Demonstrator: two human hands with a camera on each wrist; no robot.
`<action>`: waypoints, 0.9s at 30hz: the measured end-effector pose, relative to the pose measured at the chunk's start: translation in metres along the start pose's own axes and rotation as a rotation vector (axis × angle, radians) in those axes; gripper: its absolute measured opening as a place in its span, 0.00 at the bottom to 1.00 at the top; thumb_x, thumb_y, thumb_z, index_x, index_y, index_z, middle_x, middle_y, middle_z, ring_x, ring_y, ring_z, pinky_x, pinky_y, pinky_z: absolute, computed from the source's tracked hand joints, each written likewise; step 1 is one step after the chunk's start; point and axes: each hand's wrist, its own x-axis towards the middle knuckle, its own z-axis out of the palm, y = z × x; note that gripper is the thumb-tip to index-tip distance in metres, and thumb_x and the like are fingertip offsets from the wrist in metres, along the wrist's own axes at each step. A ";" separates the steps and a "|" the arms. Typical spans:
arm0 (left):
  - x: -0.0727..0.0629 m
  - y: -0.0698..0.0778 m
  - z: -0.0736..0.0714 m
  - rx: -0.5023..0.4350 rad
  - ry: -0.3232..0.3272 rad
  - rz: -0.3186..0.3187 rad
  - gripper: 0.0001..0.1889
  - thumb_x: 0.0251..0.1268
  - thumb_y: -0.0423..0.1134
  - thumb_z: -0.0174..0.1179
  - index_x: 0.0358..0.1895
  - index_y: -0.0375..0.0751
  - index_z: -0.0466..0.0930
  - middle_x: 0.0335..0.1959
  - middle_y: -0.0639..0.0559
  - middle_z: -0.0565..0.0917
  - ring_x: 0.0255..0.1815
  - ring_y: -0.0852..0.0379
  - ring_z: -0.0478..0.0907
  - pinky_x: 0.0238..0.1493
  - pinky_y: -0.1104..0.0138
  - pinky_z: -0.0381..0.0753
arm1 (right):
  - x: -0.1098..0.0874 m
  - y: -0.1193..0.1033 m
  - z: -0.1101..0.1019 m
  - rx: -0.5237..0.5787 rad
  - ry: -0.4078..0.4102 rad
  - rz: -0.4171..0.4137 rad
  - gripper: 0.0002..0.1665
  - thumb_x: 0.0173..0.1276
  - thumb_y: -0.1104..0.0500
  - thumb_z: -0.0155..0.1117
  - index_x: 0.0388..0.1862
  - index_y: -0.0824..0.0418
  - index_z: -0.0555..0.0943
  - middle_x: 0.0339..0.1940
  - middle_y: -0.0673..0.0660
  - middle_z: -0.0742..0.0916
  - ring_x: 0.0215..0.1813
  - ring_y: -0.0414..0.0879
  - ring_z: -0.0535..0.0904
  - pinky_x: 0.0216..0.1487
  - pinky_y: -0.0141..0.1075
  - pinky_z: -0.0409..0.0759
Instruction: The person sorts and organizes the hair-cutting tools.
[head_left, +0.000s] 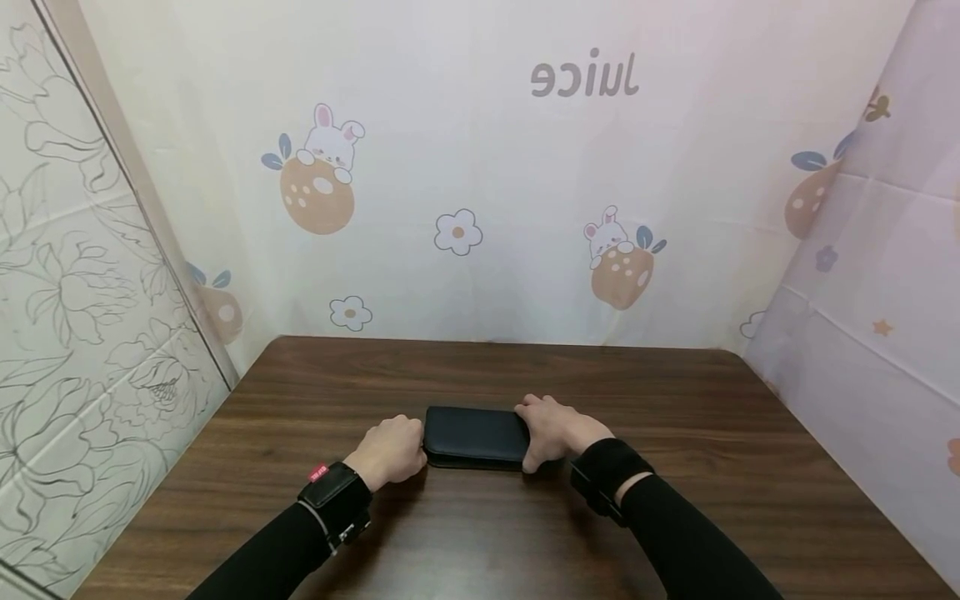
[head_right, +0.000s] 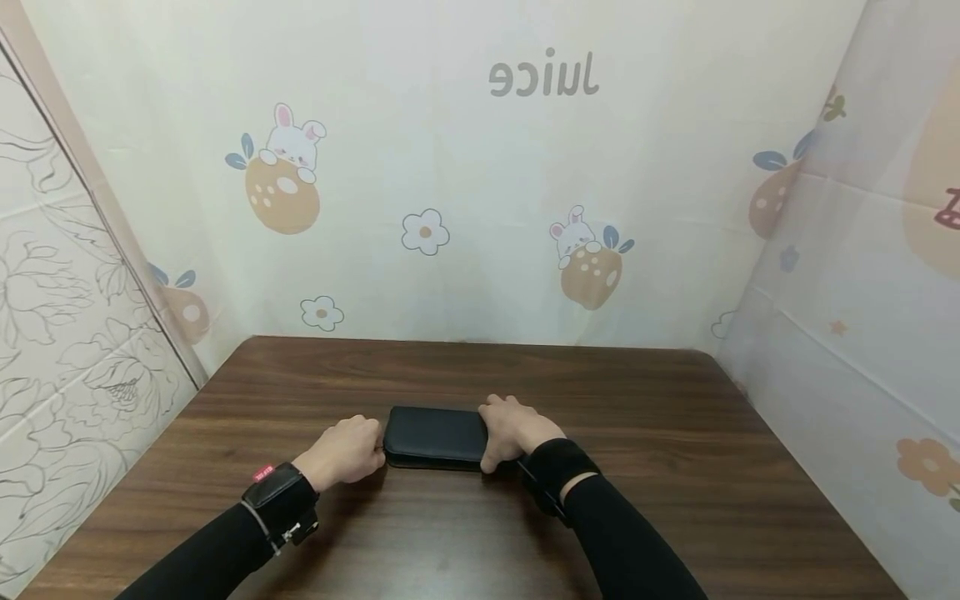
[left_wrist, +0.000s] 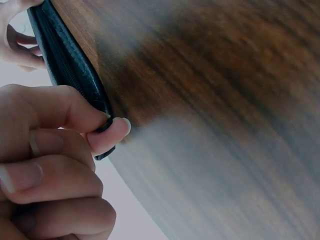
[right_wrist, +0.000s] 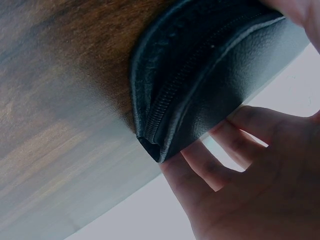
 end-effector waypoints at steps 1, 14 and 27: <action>0.000 0.000 0.000 0.001 0.000 0.000 0.06 0.58 0.28 0.62 0.27 0.39 0.77 0.22 0.50 0.73 0.21 0.54 0.68 0.26 0.59 0.69 | 0.000 0.000 0.000 -0.002 0.001 -0.001 0.50 0.49 0.53 0.82 0.72 0.61 0.72 0.67 0.57 0.74 0.61 0.55 0.70 0.57 0.53 0.74; 0.003 -0.002 0.002 0.012 0.014 -0.001 0.04 0.58 0.27 0.61 0.28 0.39 0.79 0.24 0.48 0.75 0.24 0.54 0.71 0.27 0.58 0.72 | -0.001 -0.001 -0.001 0.012 -0.012 -0.008 0.51 0.50 0.53 0.81 0.73 0.61 0.71 0.68 0.57 0.73 0.62 0.56 0.69 0.58 0.54 0.73; 0.005 -0.005 0.003 -0.001 0.009 -0.011 0.07 0.60 0.27 0.60 0.26 0.40 0.77 0.21 0.50 0.73 0.22 0.54 0.70 0.26 0.59 0.70 | -0.002 -0.001 -0.002 -0.005 -0.008 -0.003 0.50 0.51 0.54 0.81 0.73 0.62 0.71 0.68 0.58 0.73 0.63 0.56 0.69 0.58 0.54 0.73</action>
